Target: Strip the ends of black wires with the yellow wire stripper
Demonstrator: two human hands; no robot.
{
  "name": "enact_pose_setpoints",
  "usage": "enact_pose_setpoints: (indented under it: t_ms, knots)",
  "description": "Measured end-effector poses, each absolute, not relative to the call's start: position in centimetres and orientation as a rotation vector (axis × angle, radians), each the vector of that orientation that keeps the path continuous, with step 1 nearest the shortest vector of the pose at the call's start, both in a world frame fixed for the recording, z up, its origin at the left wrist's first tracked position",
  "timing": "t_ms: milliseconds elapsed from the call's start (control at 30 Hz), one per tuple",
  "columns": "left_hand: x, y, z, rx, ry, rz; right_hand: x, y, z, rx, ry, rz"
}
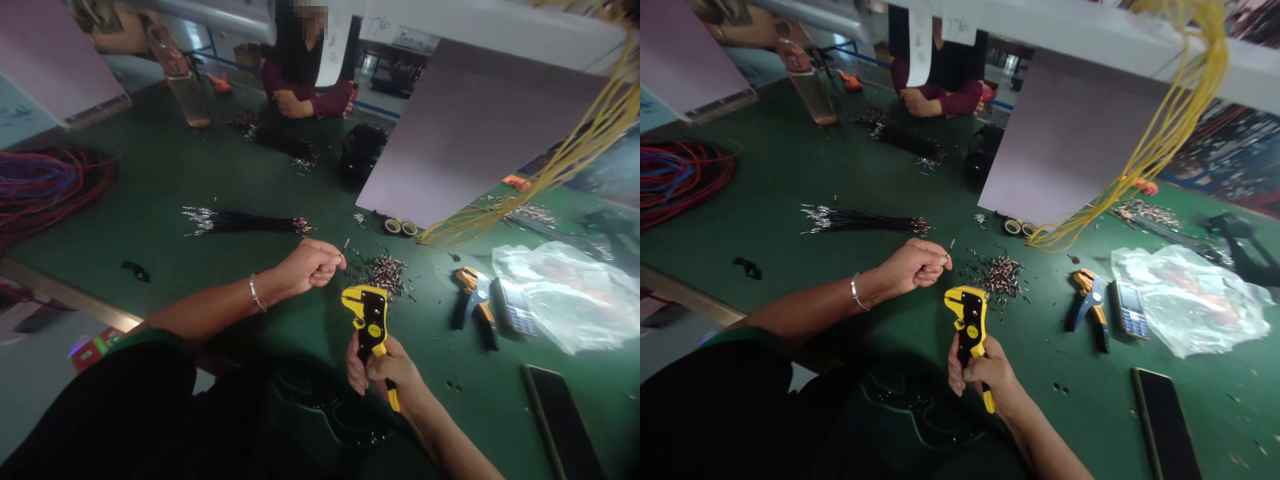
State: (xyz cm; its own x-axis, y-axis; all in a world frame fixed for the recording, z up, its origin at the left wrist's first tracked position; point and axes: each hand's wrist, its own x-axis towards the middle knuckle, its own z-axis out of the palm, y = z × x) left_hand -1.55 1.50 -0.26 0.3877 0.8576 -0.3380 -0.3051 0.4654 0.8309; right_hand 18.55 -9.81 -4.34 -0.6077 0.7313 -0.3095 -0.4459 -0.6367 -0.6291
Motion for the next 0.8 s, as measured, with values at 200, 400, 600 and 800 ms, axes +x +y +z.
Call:
enact_pose_setpoints:
  t_ms: [200, 400, 600, 800]
  knots:
    - [-1.8, 1.7, -0.5, 0.753, 0.86, 0.84, 18.2, -9.9, -4.6, -0.748, -0.679, 2.227]
    - [-1.8, 1.6, -0.4, 0.756, 0.86, 0.84, 18.2, -9.9, -4.4, -0.74, -0.66, 2.215]
    - [-1.8, 1.7, -0.7, 0.734, 0.867, 0.819, 18.4, -9.6, -4.1, -0.714, -0.717, 2.189]
    - [-2.7, 2.7, -0.3, 0.776, 0.934, 1.009, 21.1, -8.0, -1.8, -0.788, -0.715, 1.74]
